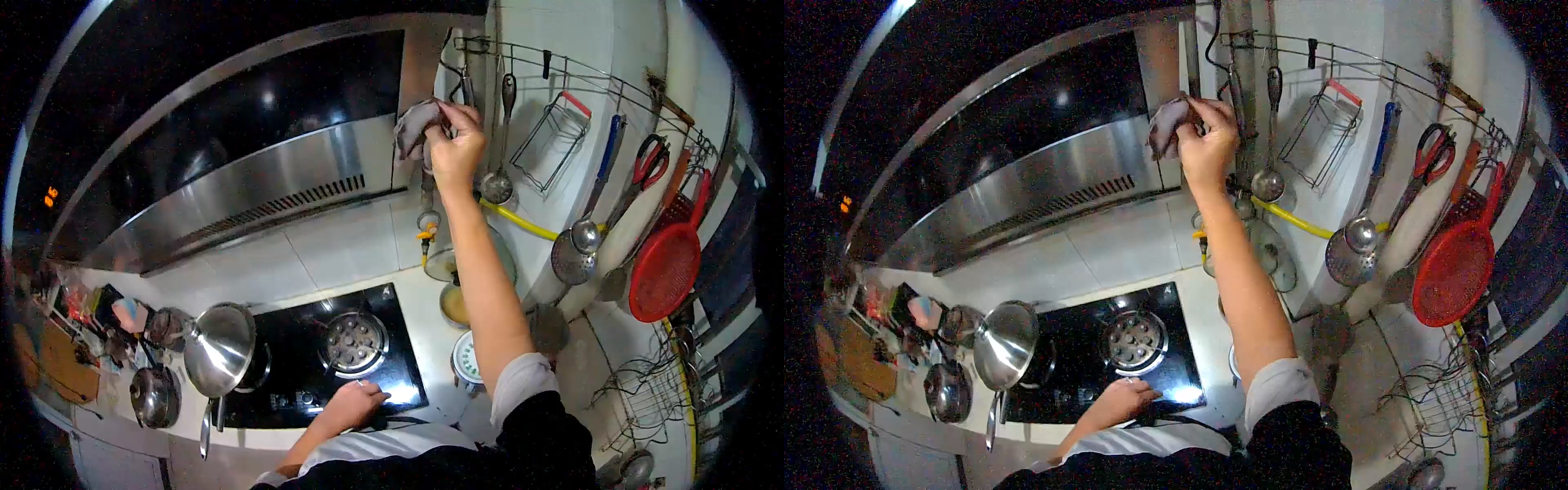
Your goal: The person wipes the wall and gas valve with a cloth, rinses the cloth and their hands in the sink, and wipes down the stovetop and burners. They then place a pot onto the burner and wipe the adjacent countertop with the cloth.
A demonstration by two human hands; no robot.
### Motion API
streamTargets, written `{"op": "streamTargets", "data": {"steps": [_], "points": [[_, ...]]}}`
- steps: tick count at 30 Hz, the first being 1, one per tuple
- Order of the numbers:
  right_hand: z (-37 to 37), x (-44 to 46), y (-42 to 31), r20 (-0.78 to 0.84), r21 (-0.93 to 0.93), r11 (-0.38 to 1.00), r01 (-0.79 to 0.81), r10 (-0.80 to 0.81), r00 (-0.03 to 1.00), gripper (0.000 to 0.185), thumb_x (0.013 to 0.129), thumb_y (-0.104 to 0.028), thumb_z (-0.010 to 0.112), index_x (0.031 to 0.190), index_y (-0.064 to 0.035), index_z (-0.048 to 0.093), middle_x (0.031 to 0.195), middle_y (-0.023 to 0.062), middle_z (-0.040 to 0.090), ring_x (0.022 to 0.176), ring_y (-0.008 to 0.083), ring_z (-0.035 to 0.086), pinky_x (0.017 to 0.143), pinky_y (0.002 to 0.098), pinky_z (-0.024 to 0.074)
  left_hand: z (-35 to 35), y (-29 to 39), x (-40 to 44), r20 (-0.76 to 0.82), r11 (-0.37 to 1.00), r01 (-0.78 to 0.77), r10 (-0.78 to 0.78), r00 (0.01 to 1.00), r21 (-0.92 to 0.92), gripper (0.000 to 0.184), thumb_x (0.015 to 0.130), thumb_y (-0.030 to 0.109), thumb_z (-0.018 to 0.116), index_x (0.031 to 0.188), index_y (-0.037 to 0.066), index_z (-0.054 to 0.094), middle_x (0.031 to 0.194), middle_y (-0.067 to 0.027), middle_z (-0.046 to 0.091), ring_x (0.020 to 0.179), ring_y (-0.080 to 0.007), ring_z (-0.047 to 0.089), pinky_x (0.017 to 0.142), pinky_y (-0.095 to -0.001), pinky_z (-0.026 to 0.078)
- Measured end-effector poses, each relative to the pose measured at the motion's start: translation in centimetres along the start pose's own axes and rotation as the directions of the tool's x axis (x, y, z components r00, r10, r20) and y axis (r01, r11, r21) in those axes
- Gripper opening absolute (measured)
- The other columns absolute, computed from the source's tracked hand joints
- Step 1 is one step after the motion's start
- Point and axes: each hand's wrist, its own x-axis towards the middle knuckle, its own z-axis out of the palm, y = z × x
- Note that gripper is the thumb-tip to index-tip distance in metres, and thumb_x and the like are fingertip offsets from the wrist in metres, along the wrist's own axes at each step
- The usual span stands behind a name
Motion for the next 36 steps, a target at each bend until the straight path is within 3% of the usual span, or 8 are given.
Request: {"op": "streamTargets", "data": {"steps": [9,12,16,22,29,33,35,36], "points": [[1.2,-2.8,1.0,-0.062,-0.011,0.998,-0.067,0.066,0.996,0.03,0.065,0.005,0.061,0.094,-0.001,0.067,0.096,0.0105,0.059,0.093,0.025,0.055,0.085,0.0335,0.043,0.5,0.8,-1.0,-0.016,0.999,0.032,-0.032,0.999,-0.007,0.027,0.078,0.009,0.052,0.102,0.009,0.063,0.085,-0.0088,0.058,0.084,-0.0262,0.059,0.073,-0.0364,0.048],[1.9,-5.9,3.4,-0.125,-0.132,0.985,-0.109,0.092,0.988,0.021,0.076,-0.003,0.064,0.097,0.0003,0.066,0.098,0.0114,0.06,0.092,0.0252,0.057,0.084,0.0338,0.0439,1.6,0.3,-1.8,-0.05,0.999,0.035,-0.035,0.998,-0.004,0.026,0.077,0.009,0.052,0.101,0.01,0.063,0.083,-0.0088,0.058,0.083,-0.0259,0.059,0.073,-0.0364,0.048],[2.3,-9.2,5.6,-0.124,-0.147,0.959,-0.242,0.225,0.967,0.022,0.074,-0.001,0.061,0.096,0.0002,0.066,0.094,0.0122,0.06,0.092,0.0272,0.057,0.084,0.0349,0.0438,2.3,0.2,-3.0,-0.052,0.997,0.079,-0.08,0.995,-0.017,0.026,0.076,0.009,0.052,0.1,0.011,0.063,0.083,-0.0082,0.058,0.082,-0.0259,0.059,0.073,-0.0378,0.047],[2.1,-9.1,5.1,-0.081,-0.257,0.941,-0.218,0.204,0.976,0.033,0.067,0.006,0.057,0.099,0.0004,0.065,0.098,0.0141,0.058,0.094,0.0308,0.055,0.085,0.0382,0.0427,2.1,0.5,-3.3,-0.072,0.998,0.054,-0.055,0.996,-0.02,0.032,0.077,0.009,0.051,0.107,0.011,0.062,0.087,-0.0081,0.059,0.086,-0.0267,0.059,0.073,-0.0372,0.048],[3.6,-11.7,6.2,-0.119,-0.381,0.896,-0.227,0.196,0.973,0.043,0.067,0.007,0.057,0.11,0.0033,0.058,0.107,0.0175,0.053,0.103,0.0338,0.05,0.089,0.0402,0.0405,1.9,0.5,-4.4,-0.073,0.995,0.091,-0.093,0.993,-0.033,0.03,0.078,0.011,0.051,0.106,0.01,0.062,0.086,-0.0076,0.058,0.085,-0.0265,0.058,0.073,-0.0376,0.049],[4.2,-14.1,7.5,-0.143,-0.257,0.933,-0.254,0.223,0.964,0.046,0.068,0.007,0.058,0.114,0.0029,0.056,0.109,0.0185,0.051,0.105,0.0346,0.048,0.091,0.041,0.0401,1.9,0.0,-5.1,-0.07,0.993,0.115,-0.116,0.991,-0.021,0.031,0.077,0.011,0.052,0.106,0.012,0.062,0.084,-0.0072,0.058,0.083,-0.0264,0.058,0.072,-0.0375,0.049],[4.0,-14.9,7.0,-0.177,-0.298,0.859,-0.418,0.38,0.908,0.043,0.068,0.007,0.06,0.112,0.0045,0.055,0.111,0.0189,0.05,0.105,0.0355,0.049,0.091,0.0413,0.0399,1.9,-0.3,-5.4,-0.085,0.992,0.122,-0.124,0.989,-0.029,0.031,0.076,0.011,0.053,0.106,0.012,0.063,0.084,-0.0071,0.057,0.082,-0.0263,0.058,0.072,-0.0373,0.048],[3.9,-15.4,8.0,-0.165,-0.333,0.854,-0.399,0.364,0.917,0.038,0.074,0.002,0.06,0.111,0.0018,0.056,0.105,0.0173,0.056,0.102,0.0328,0.052,0.089,0.039,0.042,1.6,-0.3,-5.6,-0.091,0.99,0.138,-0.141,0.986,-0.034,0.031,0.076,0.011,0.053,0.105,0.012,0.063,0.083,-0.007,0.058,0.083,-0.0262,0.058,0.072,-0.0372,0.048]]}}
